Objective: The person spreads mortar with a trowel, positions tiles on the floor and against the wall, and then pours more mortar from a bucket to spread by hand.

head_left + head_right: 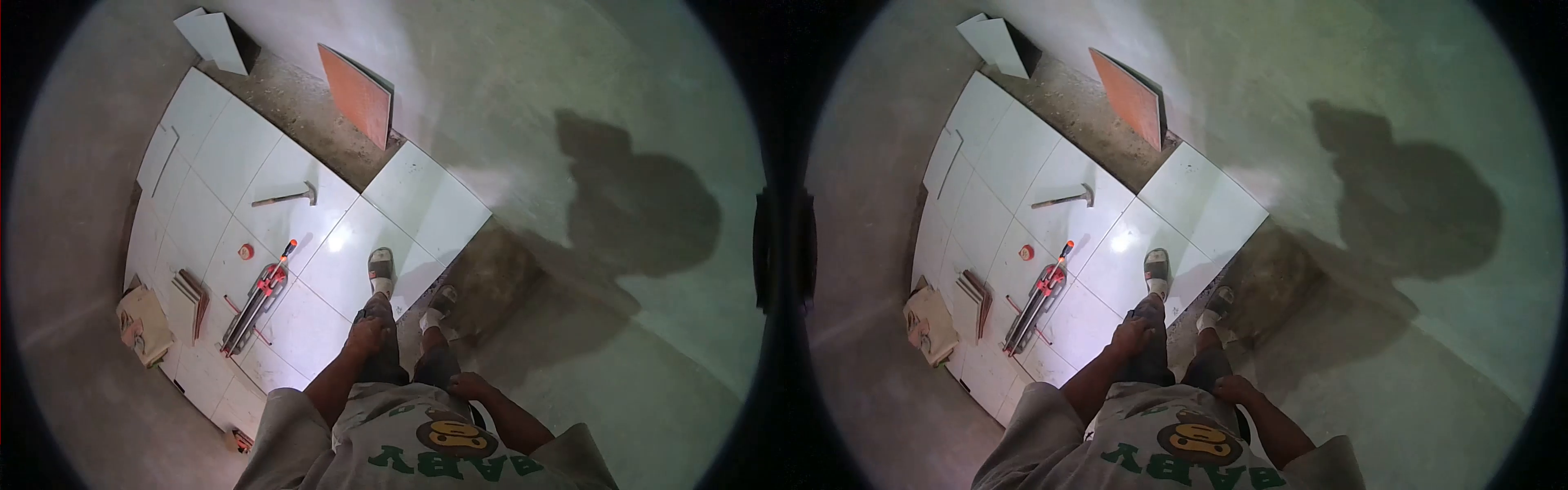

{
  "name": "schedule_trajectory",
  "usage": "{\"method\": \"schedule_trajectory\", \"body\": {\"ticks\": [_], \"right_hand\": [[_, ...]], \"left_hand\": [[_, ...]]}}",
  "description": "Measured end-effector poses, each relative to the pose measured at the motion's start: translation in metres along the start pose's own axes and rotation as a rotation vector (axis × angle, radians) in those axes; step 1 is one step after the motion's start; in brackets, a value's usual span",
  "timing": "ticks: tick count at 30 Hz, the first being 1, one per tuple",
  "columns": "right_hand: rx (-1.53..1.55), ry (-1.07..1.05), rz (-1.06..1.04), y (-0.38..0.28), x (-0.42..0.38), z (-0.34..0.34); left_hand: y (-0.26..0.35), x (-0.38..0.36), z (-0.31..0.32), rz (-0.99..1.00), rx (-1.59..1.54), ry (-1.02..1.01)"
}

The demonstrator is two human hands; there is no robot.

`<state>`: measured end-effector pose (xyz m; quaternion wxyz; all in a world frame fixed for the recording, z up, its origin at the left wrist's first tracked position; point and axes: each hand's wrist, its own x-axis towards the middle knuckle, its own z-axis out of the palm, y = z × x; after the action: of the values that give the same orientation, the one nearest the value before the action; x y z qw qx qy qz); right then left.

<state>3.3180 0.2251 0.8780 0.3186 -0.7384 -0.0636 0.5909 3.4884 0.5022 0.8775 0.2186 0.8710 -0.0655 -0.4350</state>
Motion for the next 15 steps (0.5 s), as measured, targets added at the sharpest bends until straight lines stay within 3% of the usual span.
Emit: {"method": "schedule_trajectory", "body": {"ticks": [2,4,5,6,7,8,9,11,14,15], "right_hand": [[-0.074,0.048,-0.083,0.006,0.013,-0.007],[0.041,-0.009,0.132,-0.028,0.015,-0.056],[0.052,0.001,0.130,-0.012,0.038,-0.059],[0.135,0.125,0.034,0.013,0.066,-0.058],[0.218,0.253,-0.060,0.040,0.096,-0.057],[-0.025,0.372,-0.194,0.071,0.130,-0.064],[-0.269,0.482,-0.316,0.103,0.164,-0.072],[-0.313,0.660,-0.018,0.166,0.230,-0.077],[-0.074,0.798,0.101,0.223,0.290,-0.113],[0.418,0.812,0.218,0.229,0.303,-0.134]], "left_hand": [[-0.013,0.028,-0.005,-0.017,-0.009,0.009],[-0.027,0.069,-0.010,-0.033,-0.010,0.026],[-0.034,0.096,-0.015,-0.041,-0.063,0.074],[-0.045,0.124,-0.018,-0.049,-0.114,0.119],[-0.067,0.159,-0.017,0.166,0.011,0.171],[-0.091,0.197,-0.015,0.384,0.132,0.218],[-0.106,0.235,-0.019,0.328,0.143,0.216],[-0.123,0.294,-0.024,0.250,0.126,0.247],[-0.147,0.382,-0.029,0.196,0.082,0.340],[-0.148,0.409,-0.029,0.134,0.058,0.394]]}}
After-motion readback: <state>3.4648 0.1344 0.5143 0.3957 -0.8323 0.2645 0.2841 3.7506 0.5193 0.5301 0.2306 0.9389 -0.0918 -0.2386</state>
